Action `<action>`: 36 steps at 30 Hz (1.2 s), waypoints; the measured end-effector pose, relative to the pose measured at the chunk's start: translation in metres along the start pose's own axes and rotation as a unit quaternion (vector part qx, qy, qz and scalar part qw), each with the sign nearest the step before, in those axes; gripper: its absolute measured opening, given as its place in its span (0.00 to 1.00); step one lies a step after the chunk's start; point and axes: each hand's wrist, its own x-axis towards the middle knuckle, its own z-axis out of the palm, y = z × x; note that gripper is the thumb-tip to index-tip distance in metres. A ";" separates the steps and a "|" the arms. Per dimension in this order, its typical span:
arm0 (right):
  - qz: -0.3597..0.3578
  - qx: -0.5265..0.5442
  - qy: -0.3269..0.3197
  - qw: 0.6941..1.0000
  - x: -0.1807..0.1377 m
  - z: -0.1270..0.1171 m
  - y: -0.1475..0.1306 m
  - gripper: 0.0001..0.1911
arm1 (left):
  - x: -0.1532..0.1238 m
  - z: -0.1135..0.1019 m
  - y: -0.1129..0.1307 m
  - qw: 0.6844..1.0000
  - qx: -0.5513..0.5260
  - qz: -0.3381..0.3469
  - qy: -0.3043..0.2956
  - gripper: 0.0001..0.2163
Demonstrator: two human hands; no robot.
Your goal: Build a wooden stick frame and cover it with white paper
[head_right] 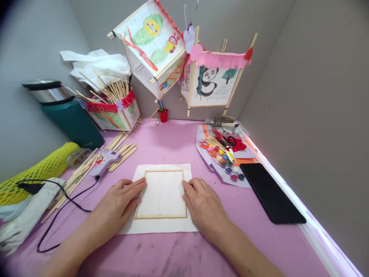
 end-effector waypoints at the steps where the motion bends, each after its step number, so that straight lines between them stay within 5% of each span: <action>1: 0.000 0.000 -0.002 1.000 0.000 0.000 0.000 0.16 | 0.001 -0.001 0.000 1.000 -0.001 0.000 -0.001 0.15; 14: 0.062 0.073 -0.041 0.995 0.008 -0.013 0.002 0.19 | 0.001 0.000 -0.008 0.999 0.031 -0.009 0.028 0.23; 27: 0.024 0.023 -0.029 0.999 0.011 -0.005 0.003 0.24 | 0.014 -0.015 0.001 0.998 -0.003 -0.030 -0.059 0.23; 33: 0.025 0.041 -0.005 0.999 0.009 -0.002 0.008 0.23 | 0.010 -0.009 -0.003 0.999 0.003 -0.015 -0.031 0.24; 36: 0.018 0.071 0.030 0.997 0.004 -0.008 0.008 0.21 | 0.002 -0.008 -0.005 1.000 -0.009 0.003 0.030 0.26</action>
